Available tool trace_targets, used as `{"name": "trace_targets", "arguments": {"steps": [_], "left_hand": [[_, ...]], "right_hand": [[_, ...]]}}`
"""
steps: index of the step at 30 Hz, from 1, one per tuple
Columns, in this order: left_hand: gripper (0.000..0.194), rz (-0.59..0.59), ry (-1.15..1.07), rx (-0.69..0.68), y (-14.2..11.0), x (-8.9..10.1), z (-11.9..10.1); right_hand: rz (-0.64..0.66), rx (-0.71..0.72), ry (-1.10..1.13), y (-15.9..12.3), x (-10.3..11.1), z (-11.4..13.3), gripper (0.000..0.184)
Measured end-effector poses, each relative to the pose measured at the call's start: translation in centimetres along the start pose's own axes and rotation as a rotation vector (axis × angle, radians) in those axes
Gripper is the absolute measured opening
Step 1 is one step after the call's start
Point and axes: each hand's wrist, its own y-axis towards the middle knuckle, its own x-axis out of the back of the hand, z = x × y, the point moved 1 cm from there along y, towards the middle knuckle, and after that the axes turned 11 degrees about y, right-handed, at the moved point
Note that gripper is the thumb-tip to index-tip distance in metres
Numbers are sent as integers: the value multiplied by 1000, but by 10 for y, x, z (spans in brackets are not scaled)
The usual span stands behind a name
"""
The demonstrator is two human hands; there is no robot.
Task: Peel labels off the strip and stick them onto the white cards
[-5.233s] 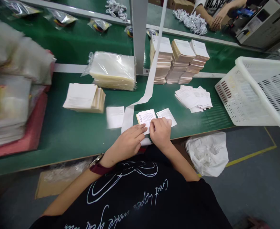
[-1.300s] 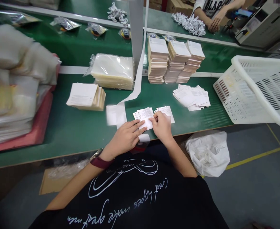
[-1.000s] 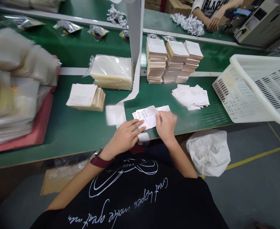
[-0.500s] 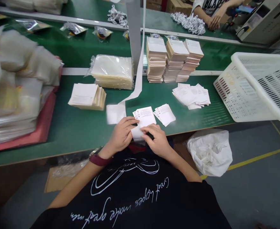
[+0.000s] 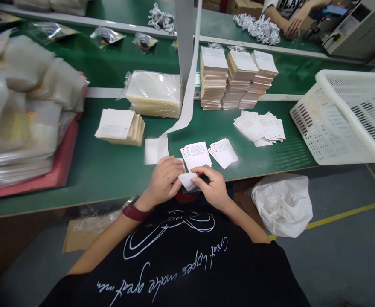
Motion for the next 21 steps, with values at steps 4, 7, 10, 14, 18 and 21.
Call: {"name": "trace_targets", "arguments": {"steps": [4, 7, 10, 14, 18, 21], "left_hand": [[16, 49, 15, 39, 2, -1, -1], [21, 87, 20, 81, 3, -3, 0], [24, 140, 26, 123, 4, -4, 1], [21, 184, 10, 110, 3, -4, 0], [17, 175, 40, 6, 2, -3, -2], [16, 182, 53, -37, 2, -3, -4]], "right_hand": [[-44, 181, -150, 1, -4, 1, 13], [-112, 361, -296, 0, -3, 3, 16], [-219, 454, -350, -2, 3, 6, 17], [-400, 382, -327, 3, 17, 6, 12], [-414, 199, -321, 22, 27, -2, 15], [-313, 76, -321, 37, 25, -12, 16]]}}
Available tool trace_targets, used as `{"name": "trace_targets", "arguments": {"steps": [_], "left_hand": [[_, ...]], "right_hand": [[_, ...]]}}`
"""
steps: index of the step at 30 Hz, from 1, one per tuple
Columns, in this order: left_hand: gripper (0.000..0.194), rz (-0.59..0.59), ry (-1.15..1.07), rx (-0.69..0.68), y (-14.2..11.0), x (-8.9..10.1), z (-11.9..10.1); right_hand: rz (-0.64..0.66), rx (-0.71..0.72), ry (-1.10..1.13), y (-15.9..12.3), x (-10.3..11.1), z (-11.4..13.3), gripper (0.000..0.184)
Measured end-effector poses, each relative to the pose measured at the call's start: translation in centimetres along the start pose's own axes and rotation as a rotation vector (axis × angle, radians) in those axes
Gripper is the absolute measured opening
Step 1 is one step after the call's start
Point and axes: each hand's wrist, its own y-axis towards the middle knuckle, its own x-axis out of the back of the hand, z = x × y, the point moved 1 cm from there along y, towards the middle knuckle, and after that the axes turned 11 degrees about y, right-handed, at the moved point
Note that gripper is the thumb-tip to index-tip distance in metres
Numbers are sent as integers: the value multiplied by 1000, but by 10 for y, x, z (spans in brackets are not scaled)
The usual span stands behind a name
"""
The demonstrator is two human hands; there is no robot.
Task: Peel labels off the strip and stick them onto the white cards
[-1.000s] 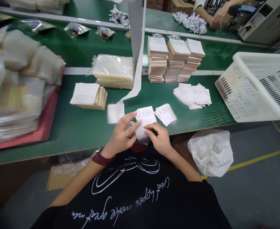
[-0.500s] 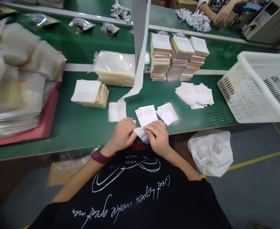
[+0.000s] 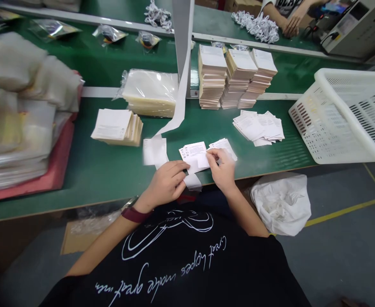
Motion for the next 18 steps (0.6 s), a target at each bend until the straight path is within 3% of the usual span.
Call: {"name": "trace_targets", "arguments": {"steps": [7, 18], "left_hand": [[14, 34, 36, -13, 1, -2, -1], [13, 85, 34, -9, 3, -1, 0]], "right_hand": [[106, -51, -26, 5, -19, -9, 12], [152, -23, -154, 6, -21, -10, 11]]}}
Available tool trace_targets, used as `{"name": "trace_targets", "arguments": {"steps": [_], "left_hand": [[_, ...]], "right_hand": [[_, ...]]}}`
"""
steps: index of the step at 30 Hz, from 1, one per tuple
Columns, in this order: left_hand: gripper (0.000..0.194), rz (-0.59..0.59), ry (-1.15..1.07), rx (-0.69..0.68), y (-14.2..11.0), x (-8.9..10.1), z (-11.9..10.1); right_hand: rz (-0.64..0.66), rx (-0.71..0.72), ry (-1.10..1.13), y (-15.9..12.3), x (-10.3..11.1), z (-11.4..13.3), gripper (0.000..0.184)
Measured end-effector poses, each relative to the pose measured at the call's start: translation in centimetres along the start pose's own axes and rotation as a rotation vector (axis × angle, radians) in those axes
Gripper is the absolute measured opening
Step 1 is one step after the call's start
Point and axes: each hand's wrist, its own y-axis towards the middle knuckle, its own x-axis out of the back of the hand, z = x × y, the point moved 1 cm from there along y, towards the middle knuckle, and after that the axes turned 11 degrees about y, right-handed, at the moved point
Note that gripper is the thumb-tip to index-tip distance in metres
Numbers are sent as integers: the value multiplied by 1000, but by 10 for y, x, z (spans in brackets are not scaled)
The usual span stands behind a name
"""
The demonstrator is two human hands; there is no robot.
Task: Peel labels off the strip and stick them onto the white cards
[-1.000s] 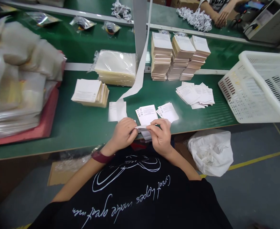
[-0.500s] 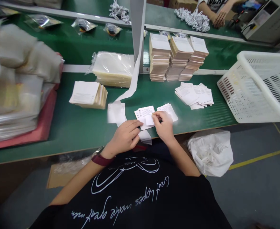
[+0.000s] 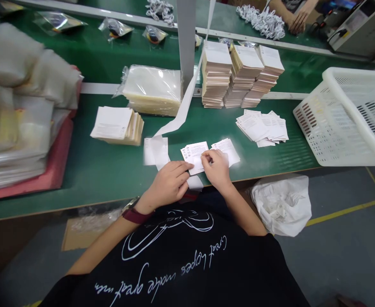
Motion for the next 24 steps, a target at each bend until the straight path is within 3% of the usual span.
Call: {"name": "trace_targets", "arguments": {"steps": [9, 12, 14, 17, 24], "left_hand": [[15, 5, 25, -3, -1, -3, 0], [16, -4, 14, 0, -1, -3, 0], [17, -3, 1, 1, -2, -3, 0], [17, -8, -4, -2, -2, -3, 1], [17, 1, 14, -20, -2, -4, 1]], "right_hand": [[64, 57, -334, -2, -4, 5, 15], [49, 0, -424, 2, 4, 7, 41], [26, -26, -453, 4, 9, 6, 44], [40, -17, -441, 5, 11, 4, 34], [-10, 0, -178, 5, 2, -1, 38]]}}
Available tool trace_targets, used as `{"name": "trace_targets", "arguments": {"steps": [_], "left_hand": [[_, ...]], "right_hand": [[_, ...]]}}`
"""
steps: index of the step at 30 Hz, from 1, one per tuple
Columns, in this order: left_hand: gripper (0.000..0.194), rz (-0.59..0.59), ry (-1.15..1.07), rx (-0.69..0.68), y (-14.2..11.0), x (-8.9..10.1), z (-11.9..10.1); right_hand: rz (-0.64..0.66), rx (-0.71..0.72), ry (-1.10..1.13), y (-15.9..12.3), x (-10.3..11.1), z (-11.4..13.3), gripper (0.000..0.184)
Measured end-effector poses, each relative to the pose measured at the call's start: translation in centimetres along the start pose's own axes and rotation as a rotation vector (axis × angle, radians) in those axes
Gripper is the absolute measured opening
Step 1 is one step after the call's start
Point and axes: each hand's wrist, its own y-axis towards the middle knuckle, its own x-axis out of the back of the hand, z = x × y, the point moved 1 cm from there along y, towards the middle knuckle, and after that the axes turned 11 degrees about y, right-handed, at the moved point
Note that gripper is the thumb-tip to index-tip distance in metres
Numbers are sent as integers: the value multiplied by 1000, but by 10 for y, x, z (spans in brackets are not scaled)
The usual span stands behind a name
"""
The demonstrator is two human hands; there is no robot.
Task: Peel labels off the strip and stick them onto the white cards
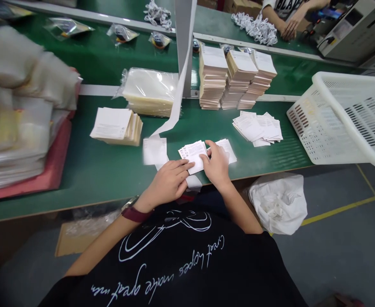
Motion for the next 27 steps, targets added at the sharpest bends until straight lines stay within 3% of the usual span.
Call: {"name": "trace_targets", "arguments": {"steps": [3, 10, 16, 21, 24, 27], "left_hand": [[17, 17, -1, -1, 0, 0, 0], [22, 25, -25, 9, 0, -2, 1], [19, -38, -70, 27, -1, -3, 3], [16, -159, -196, 163, -2, 2, 7], [16, -198, -246, 200, -1, 5, 7], [20, -199, -276, 240, 0, 6, 7]], "right_hand": [[-20, -18, 124, 0, 1, -3, 40], [8, -46, 148, -4, 4, -5, 48], [-126, -7, 54, -8, 15, -14, 50], [-245, 12, 135, -1, 44, -46, 46], [-241, -12, -43, 3, 59, -58, 39], [-256, 1, -255, -5, 61, -43, 46]]}}
